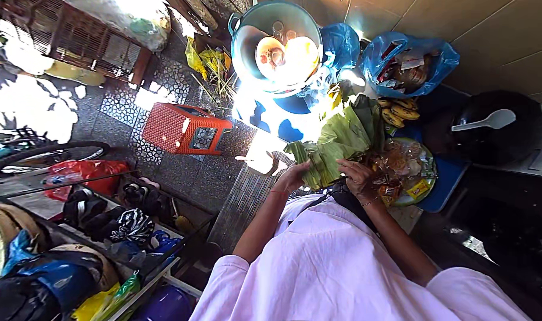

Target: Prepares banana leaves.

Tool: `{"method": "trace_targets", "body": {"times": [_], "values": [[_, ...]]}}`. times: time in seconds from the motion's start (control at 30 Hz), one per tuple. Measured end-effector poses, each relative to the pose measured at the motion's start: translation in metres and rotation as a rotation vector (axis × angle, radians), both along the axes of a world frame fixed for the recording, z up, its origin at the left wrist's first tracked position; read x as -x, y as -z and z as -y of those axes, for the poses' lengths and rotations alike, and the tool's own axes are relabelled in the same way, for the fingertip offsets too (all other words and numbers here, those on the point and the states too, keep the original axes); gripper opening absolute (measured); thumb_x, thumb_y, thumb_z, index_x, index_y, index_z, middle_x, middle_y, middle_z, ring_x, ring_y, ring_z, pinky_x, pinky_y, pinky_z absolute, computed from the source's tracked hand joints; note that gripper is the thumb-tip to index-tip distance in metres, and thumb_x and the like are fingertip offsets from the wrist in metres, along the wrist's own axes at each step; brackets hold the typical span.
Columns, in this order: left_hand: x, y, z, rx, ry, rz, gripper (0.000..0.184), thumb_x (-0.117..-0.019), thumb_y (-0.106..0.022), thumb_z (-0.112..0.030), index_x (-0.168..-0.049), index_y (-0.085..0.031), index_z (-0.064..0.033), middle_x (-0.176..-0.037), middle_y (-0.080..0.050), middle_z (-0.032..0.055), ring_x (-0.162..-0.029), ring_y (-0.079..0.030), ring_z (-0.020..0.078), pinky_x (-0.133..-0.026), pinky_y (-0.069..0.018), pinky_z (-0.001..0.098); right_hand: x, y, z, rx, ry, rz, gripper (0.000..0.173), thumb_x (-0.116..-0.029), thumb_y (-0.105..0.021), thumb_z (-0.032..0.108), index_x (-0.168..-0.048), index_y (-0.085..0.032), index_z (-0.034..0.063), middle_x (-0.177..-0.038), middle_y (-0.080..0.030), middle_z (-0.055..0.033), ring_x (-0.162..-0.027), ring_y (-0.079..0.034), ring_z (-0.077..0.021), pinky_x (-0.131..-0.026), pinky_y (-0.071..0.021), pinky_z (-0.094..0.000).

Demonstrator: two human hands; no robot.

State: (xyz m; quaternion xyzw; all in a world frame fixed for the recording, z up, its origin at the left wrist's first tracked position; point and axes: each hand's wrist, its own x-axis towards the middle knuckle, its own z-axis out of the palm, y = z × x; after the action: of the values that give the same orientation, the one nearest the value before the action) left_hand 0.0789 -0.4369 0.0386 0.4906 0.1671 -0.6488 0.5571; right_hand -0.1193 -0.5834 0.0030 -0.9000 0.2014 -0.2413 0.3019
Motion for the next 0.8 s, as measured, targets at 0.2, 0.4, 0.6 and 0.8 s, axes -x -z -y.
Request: {"method": "trace_targets", "body": {"times": [0.2, 0.4, 0.6, 0.8], "values": [[0.015, 0.001, 0.010, -0.074, 0.004, -0.120, 0.018, -0.1063, -0.051, -0.018, -0.118, -0.058, -0.0068, -0.095, -0.070, 0.0091, -0.084, -0.071, 0.0177, -0.077, -0.0594, 0.0333, -0.006, -0.007, -0.013, -0.237, -0.142, -0.013, 0.028, -0.0825, -0.056, -0.012, -0.087, -0.079, 0.0031, -0.110, -0.078, -0.0121, -0.105, -0.076, -0.0259, -0.092, -0.0603, -0.0385], [0.028, 0.014, 0.030, -0.134, 0.047, -0.039, 0.024, -0.1044, -0.055, -0.026, -0.115, -0.063, -0.0058, -0.088, -0.070, 0.0089, -0.077, -0.070, 0.0172, -0.071, -0.0594, 0.0338, -0.016, -0.014, -0.021, -0.528, -0.286, -0.078, 0.027, -0.0866, -0.054, -0.012, -0.087, -0.079, -0.0009, -0.107, -0.078, -0.0159, -0.108, -0.074, -0.0279, -0.099, -0.0567, -0.0402], [0.025, 0.023, 0.033, -0.295, 0.084, 0.266, 0.038, -0.0913, -0.070, -0.002, -0.126, -0.055, 0.0014, -0.100, -0.069, 0.0155, -0.083, -0.068, 0.0218, -0.075, -0.0580, 0.0387, -0.006, -0.016, -0.008, -0.830, 0.105, -0.034, 0.022, -0.0964, -0.054, -0.003, -0.102, -0.074, -0.0049, -0.111, -0.075, -0.0148, -0.098, -0.074, -0.0176, -0.086, -0.0606, -0.0336], [0.022, 0.030, 0.020, -0.164, 0.146, 0.542, 0.036, -0.0875, -0.071, 0.006, -0.122, -0.064, -0.0009, -0.105, -0.071, 0.0111, -0.089, -0.069, 0.0173, -0.081, -0.0582, 0.0373, -0.031, 0.015, 0.065, -0.833, 0.498, -0.231, 0.025, -0.1031, -0.062, 0.018, -0.122, -0.069, 0.0041, -0.097, -0.070, -0.0133, -0.061, -0.058, -0.0156, -0.058, -0.0524, -0.0350]]}}
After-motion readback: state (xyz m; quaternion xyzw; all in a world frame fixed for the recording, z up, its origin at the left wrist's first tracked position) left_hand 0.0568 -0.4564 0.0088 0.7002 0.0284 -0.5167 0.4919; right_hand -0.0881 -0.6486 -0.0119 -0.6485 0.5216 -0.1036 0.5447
